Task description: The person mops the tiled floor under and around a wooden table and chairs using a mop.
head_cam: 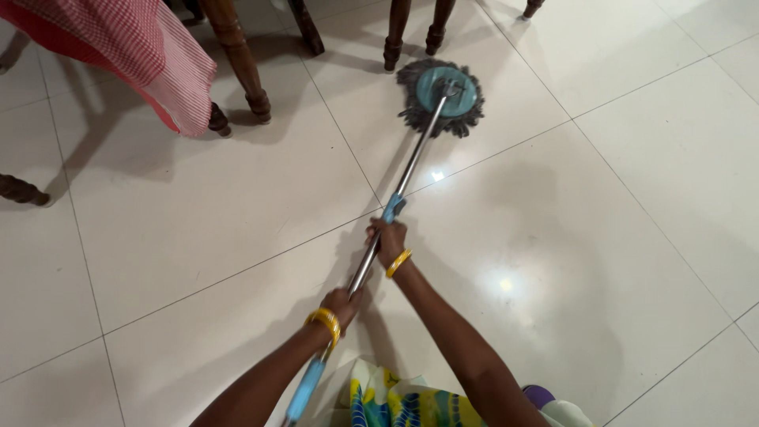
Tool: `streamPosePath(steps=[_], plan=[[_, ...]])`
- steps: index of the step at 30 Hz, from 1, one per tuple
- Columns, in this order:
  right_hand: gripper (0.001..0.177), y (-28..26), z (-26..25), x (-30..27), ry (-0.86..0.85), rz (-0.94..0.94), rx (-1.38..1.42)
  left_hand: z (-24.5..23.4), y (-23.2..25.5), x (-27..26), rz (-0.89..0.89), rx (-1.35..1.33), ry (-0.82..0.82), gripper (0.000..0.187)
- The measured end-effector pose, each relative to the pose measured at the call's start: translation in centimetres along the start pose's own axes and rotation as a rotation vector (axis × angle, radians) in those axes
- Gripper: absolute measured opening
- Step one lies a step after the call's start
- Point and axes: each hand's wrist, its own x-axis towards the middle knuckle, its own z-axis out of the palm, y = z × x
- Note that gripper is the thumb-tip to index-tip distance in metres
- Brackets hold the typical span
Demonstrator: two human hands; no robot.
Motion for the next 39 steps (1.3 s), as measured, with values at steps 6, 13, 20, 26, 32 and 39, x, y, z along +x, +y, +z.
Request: streamPosePath(steps=[6, 13, 20, 26, 32, 39], plan=[[0.012, -4.5, -1.5, 3.9, 0.113, -0.027, 0.079, -1.5, 6.7, 2.3, 0.002, 0.07, -0.074, 0.055], [0.014, -1.9, -2.4, 2.2, 0.061, -0.022, 0.094, 0.3, 1.3, 3.3, 0.179, 0.286, 0.085, 0.054], [0.029, 0.9, 1.6, -4.4, -0.096, 0.042, -0.275, -6.4, -4.3, -1.7, 0.1, 0.384, 0.111, 0.049], [0.044, 0.8, -1.3, -10.5, -0.361, -0.496, -1.144, -6.3, -4.5, -3.1, 0.067, 0.514, 0.156, 0.041], [0.048, -3.8, 0.4, -11.4, -0.542, -1.697, -1.524, -7.1, 2.5, -2.2, 0.09, 0.687, 0.191, 0.039], [0.008, -7.9, 5.6, -2.7, -0.584, -1.497, -1.646, -8.9, 11.2, -5.2, 0.271, 1.025, 0.364, 0.07]])
